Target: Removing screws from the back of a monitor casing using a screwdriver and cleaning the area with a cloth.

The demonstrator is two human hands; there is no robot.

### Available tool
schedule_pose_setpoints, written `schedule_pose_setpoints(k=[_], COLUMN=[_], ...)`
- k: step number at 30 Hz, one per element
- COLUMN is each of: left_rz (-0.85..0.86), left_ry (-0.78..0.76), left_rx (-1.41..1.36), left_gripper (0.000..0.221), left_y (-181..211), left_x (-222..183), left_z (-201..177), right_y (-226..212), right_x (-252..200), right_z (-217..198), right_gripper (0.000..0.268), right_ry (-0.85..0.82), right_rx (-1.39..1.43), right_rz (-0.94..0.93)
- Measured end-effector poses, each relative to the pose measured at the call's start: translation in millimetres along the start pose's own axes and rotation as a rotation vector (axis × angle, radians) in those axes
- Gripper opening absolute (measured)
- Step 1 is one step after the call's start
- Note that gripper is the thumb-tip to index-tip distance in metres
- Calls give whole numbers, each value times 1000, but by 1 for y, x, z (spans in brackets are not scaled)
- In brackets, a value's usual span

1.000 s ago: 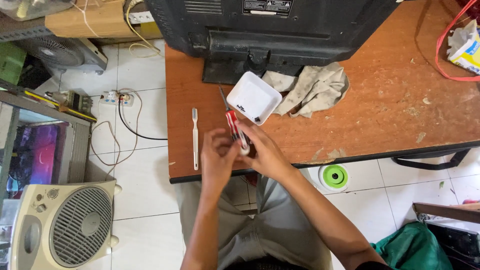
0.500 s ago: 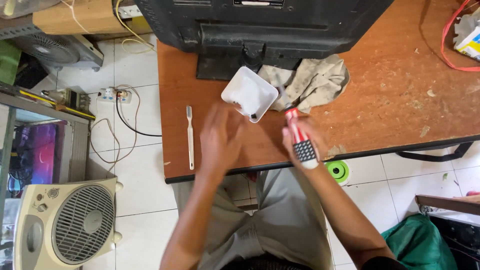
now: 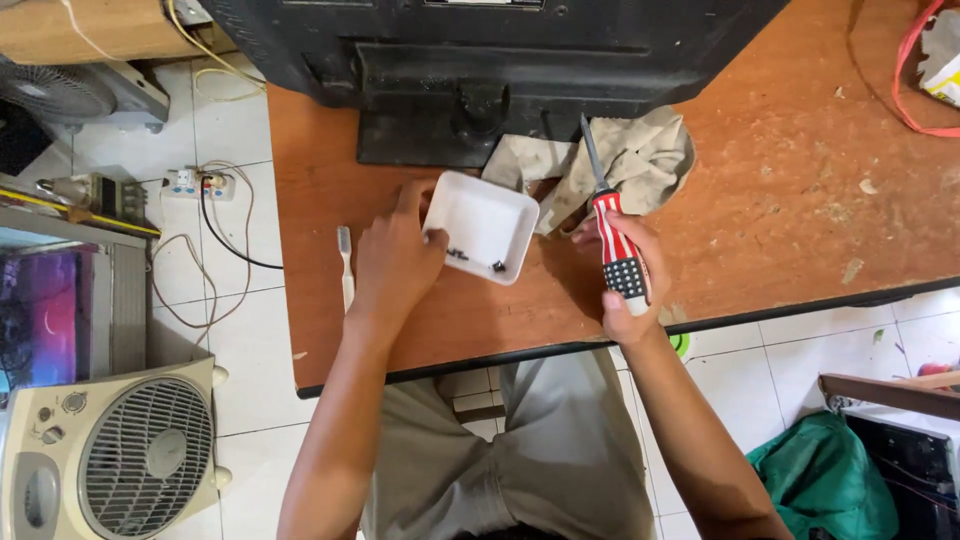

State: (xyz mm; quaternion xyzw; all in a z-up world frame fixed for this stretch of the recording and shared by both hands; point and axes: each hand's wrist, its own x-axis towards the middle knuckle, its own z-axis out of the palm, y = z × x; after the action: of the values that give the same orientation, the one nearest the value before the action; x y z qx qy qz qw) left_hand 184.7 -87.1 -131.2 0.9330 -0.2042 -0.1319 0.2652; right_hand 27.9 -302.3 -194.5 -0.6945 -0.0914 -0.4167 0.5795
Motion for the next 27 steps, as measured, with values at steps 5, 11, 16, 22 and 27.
schedule_pose_setpoints(k=[5,11,16,22,27], left_rz=[69,704,867,928,938], left_ry=[-39,445,508,637,637], left_rx=[77,57,425,549,629], left_gripper=[44,34,41,34,40], left_y=[-3,25,42,43,53], left_x=[-5,48,88,103,102], left_z=[-14,-29,-13,-7,3], right_y=[-1,-25,-21,-24,-26], right_x=[-4,15,15,19,20], right_z=[-5,9,5,5,5], right_gripper=[70,52,51,52,47], right_ry=[23,-127,-116,-119,-118], right_rx=[-221,-324,-423,-383,-308], right_rz=[13,26,55,123,195])
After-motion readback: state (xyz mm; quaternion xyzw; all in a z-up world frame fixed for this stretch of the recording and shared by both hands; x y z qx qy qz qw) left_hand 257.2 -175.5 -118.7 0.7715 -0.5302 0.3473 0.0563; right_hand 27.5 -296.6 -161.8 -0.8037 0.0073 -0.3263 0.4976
